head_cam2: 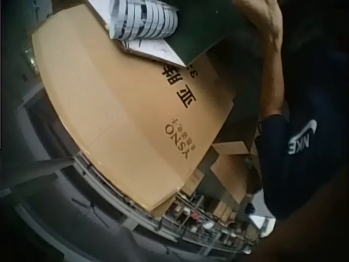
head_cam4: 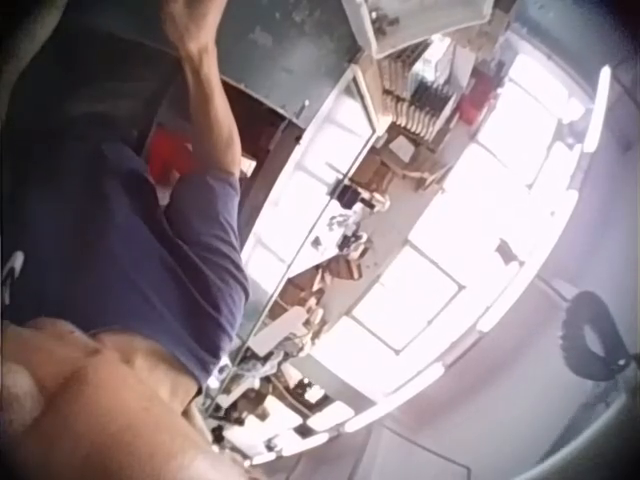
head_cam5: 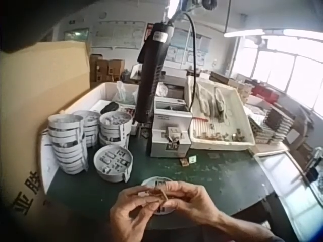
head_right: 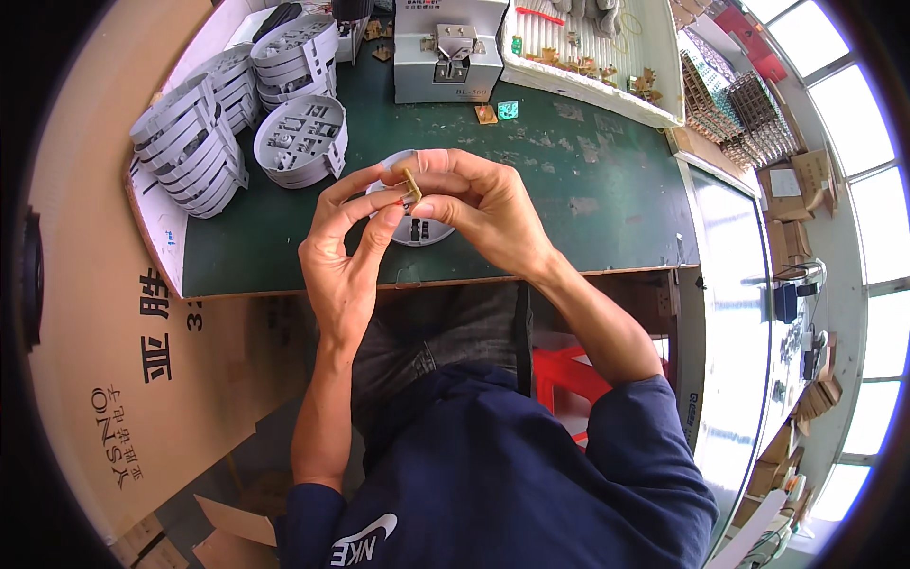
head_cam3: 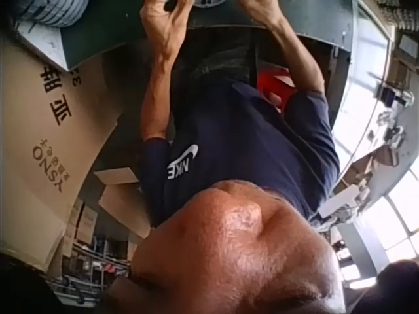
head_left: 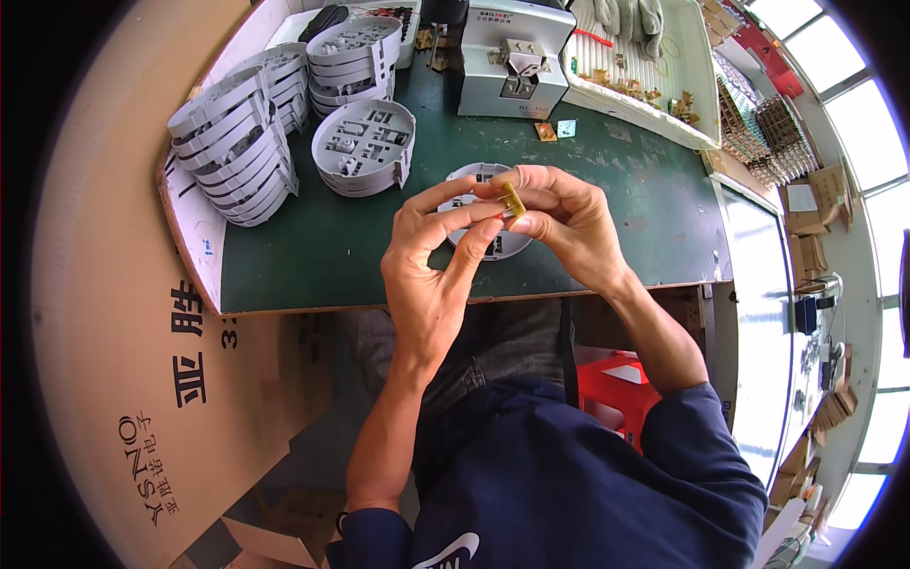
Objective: Assembling circular electronic or mechanical components at a factory workbench using a pneumatic screwdriver.
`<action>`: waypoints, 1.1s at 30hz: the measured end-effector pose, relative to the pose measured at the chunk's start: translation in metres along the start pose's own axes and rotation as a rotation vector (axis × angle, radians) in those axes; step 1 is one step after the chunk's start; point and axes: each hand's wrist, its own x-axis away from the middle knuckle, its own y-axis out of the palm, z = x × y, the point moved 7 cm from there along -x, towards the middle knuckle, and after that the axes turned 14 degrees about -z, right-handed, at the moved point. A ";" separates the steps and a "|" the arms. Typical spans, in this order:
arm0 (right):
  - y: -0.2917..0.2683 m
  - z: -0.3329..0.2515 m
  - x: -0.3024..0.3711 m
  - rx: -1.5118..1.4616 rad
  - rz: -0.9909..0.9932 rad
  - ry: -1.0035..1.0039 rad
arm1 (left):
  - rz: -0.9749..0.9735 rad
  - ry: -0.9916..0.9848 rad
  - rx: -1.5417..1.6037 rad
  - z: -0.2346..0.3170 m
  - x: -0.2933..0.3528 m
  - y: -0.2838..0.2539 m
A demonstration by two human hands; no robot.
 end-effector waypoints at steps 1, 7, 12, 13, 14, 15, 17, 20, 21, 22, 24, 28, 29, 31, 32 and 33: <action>-0.001 0.002 0.000 -0.001 0.000 0.013 | 0.000 0.000 0.000 0.000 0.000 0.000; -0.004 0.006 0.002 -0.018 0.017 0.023 | -0.016 -0.018 0.001 -0.004 -0.001 0.000; -0.020 -0.006 -0.005 0.242 0.085 0.059 | -0.058 -0.015 -0.142 -0.007 -0.001 0.000; -0.025 -0.010 -0.009 0.241 0.085 0.060 | -0.058 -0.016 -0.142 -0.010 -0.001 -0.002; -0.033 -0.013 -0.012 0.475 0.103 0.152 | -0.077 -0.022 -0.301 -0.011 0.000 -0.002; -0.039 -0.016 -0.013 0.711 0.125 0.243 | -0.099 -0.024 -0.458 -0.011 -0.001 0.000; -0.041 -0.016 -0.017 0.795 0.160 0.224 | -0.116 -0.004 -0.548 -0.011 -0.001 0.006; -0.030 -0.012 -0.024 1.161 0.025 0.092 | -0.172 0.013 -0.685 -0.017 -0.004 0.017; -0.029 -0.009 -0.026 1.177 0.009 0.072 | -0.185 0.004 -0.684 -0.020 -0.005 0.019; -0.026 -0.008 -0.027 1.192 -0.007 0.052 | -0.197 -0.005 -0.683 -0.022 -0.005 0.020; -0.024 -0.005 -0.028 1.161 -0.006 0.092 | -0.211 -0.023 -0.665 -0.025 -0.006 0.020; -0.019 -0.002 -0.032 1.126 -0.014 0.186 | -0.215 -0.048 -0.635 -0.027 -0.006 0.019; -0.019 -0.001 -0.032 1.126 -0.015 0.189 | -0.216 -0.050 -0.633 -0.027 -0.006 0.019; -0.017 0.001 -0.032 1.200 -0.029 0.169 | -0.224 -0.057 -0.640 -0.027 -0.007 0.019; -0.020 0.003 -0.032 1.201 -0.029 0.171 | -0.224 -0.058 -0.638 -0.026 -0.008 0.019; -0.020 0.005 -0.034 1.256 -0.075 0.139 | -0.234 -0.068 -0.650 -0.024 -0.009 0.020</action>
